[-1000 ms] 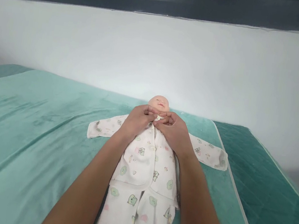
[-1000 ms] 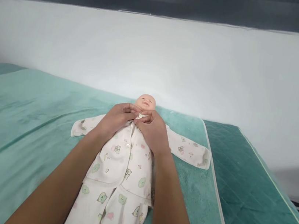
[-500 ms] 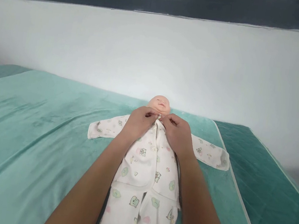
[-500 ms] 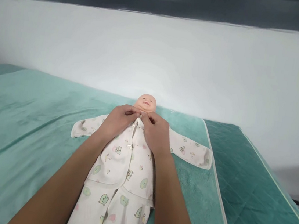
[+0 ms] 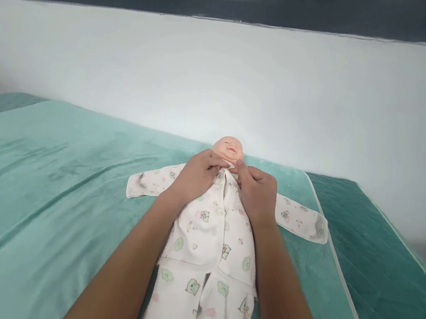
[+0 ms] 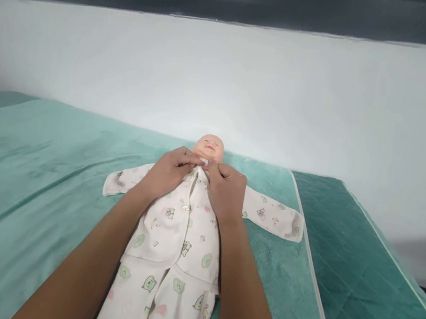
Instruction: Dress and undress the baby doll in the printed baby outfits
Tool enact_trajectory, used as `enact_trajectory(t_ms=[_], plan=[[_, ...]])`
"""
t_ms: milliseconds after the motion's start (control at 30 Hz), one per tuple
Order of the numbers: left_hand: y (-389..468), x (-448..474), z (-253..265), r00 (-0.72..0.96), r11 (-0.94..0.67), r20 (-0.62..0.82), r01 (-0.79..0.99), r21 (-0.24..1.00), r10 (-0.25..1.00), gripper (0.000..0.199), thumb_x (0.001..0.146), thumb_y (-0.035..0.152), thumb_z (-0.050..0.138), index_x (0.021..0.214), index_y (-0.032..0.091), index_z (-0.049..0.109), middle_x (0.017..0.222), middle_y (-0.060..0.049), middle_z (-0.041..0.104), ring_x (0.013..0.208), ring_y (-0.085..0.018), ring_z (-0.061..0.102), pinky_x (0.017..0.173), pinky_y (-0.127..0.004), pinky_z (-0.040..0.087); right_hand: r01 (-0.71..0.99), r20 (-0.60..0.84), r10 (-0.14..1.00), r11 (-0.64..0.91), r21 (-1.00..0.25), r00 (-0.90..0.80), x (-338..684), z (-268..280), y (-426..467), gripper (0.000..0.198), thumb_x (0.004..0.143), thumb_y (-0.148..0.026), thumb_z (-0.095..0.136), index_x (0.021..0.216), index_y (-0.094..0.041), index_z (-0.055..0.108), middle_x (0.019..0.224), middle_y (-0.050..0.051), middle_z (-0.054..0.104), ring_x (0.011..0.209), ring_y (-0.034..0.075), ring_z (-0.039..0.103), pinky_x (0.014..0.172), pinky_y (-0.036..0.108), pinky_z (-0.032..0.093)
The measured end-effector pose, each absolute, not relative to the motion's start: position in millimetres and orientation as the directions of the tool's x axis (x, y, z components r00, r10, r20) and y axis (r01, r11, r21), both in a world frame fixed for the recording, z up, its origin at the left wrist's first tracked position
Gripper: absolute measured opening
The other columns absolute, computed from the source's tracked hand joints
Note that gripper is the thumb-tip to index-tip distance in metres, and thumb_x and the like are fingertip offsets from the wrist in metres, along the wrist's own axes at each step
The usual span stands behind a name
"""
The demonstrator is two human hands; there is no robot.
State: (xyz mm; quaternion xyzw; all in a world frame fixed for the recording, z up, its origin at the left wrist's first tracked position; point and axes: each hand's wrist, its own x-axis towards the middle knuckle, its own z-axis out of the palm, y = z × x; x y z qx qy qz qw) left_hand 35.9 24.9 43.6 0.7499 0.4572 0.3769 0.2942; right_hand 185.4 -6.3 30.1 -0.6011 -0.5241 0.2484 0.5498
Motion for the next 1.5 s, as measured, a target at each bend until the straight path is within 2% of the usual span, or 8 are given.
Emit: enact_trajectory(t_ms=[133, 367, 533, 633, 767, 1033, 1300, 1500], plan=[[25, 38, 44, 0.281, -0.393, 0.286, 0.492, 0.777, 0.916, 0.031, 0.091, 0.017, 0.046, 0.098, 0.023, 0.076, 0.108, -0.004, 0.067, 0.100, -0.018, 0.064, 0.096, -0.032, 0.048, 0.391, 0.296, 0.907, 0.167, -0.905, 0.299, 185, 30, -7, 0.044, 0.085, -0.048, 0.055, 0.051, -0.020, 0.052, 0.054, -0.003, 0.044, 0.059, 0.013, 0.042, 0.059, 0.027, 0.034], [24, 37, 45, 0.285, -0.395, 0.283, 0.506, 0.767, 0.916, 0.034, 0.088, 0.012, 0.045, 0.095, 0.023, 0.077, 0.103, -0.003, 0.066, 0.099, -0.017, 0.064, 0.095, -0.032, 0.048, 0.474, 0.322, 0.936, 0.221, -0.852, 0.144, 186, 35, -11, 0.052, 0.087, -0.044, 0.055, 0.051, -0.021, 0.025, 0.053, -0.004, 0.024, 0.056, 0.010, 0.025, 0.053, 0.027, 0.022], [25, 36, 43, 0.297, -0.417, 0.305, 0.470, 0.778, 0.905, 0.035, 0.087, 0.011, 0.044, 0.093, 0.025, 0.076, 0.103, -0.002, 0.067, 0.098, -0.017, 0.063, 0.094, -0.031, 0.048, 0.430, 0.239, 0.970, 0.194, -0.882, 0.052, 188, 34, -11, 0.049, 0.087, -0.045, 0.055, 0.051, -0.020, 0.031, 0.056, -0.004, 0.028, 0.058, 0.010, 0.027, 0.052, 0.027, 0.021], [26, 36, 41, 0.284, -0.428, 0.330, 0.447, 0.786, 0.900, 0.033, 0.088, 0.012, 0.046, 0.097, 0.024, 0.075, 0.105, -0.003, 0.066, 0.099, -0.017, 0.063, 0.095, -0.032, 0.047, 0.282, 0.224, 0.961, 0.171, -0.944, 0.165, 189, 30, -8, 0.042, 0.085, -0.047, 0.057, 0.054, -0.020, 0.047, 0.057, -0.005, 0.029, 0.057, 0.010, 0.026, 0.053, 0.026, 0.023], [26, 36, 41, 0.263, -0.418, 0.331, 0.441, 0.794, 0.906, 0.029, 0.088, 0.013, 0.048, 0.096, 0.023, 0.074, 0.102, -0.003, 0.066, 0.095, -0.017, 0.062, 0.091, -0.032, 0.048, 0.089, 0.184, 0.915, 0.162, -0.983, 0.360, 190, 24, -3, 0.034, 0.082, -0.049, 0.059, 0.073, -0.018, 0.069, 0.055, -0.006, 0.031, 0.053, 0.010, 0.026, 0.051, 0.026, 0.024], [25, 38, 43, 0.231, -0.380, 0.305, 0.475, 0.794, 0.924, 0.024, 0.086, 0.013, 0.050, 0.086, 0.021, 0.073, 0.103, -0.003, 0.068, 0.097, -0.017, 0.063, 0.095, -0.032, 0.047, 0.382, 0.251, 0.919, 0.125, -0.916, 0.302, 186, 30, -7, 0.037, 0.085, -0.044, 0.054, 0.068, -0.018, 0.074, 0.054, -0.004, 0.046, 0.061, 0.013, 0.043, 0.060, 0.026, 0.033], [23, 38, 45, 0.237, -0.366, 0.284, 0.478, 0.798, 0.929, 0.022, 0.086, 0.016, 0.051, 0.089, 0.021, 0.072, 0.106, -0.003, 0.068, 0.097, -0.017, 0.063, 0.095, -0.033, 0.047, 0.425, 0.263, 0.931, 0.137, -0.895, 0.252, 188, 30, -8, 0.040, 0.083, -0.044, 0.056, 0.055, -0.018, 0.066, 0.057, -0.002, 0.056, 0.062, 0.014, 0.048, 0.060, 0.026, 0.035], [24, 35, 46, 0.292, -0.330, 0.212, 0.455, 0.827, 0.933, 0.022, 0.086, 0.025, 0.054, 0.098, 0.023, 0.072, 0.113, -0.002, 0.066, 0.096, -0.017, 0.063, 0.092, -0.033, 0.047, 0.348, 0.226, 0.942, 0.130, -0.928, 0.250, 189, 29, -6, 0.037, 0.083, -0.046, 0.056, 0.069, -0.018, 0.076, 0.059, -0.003, 0.058, 0.067, 0.015, 0.051, 0.065, 0.026, 0.038]])
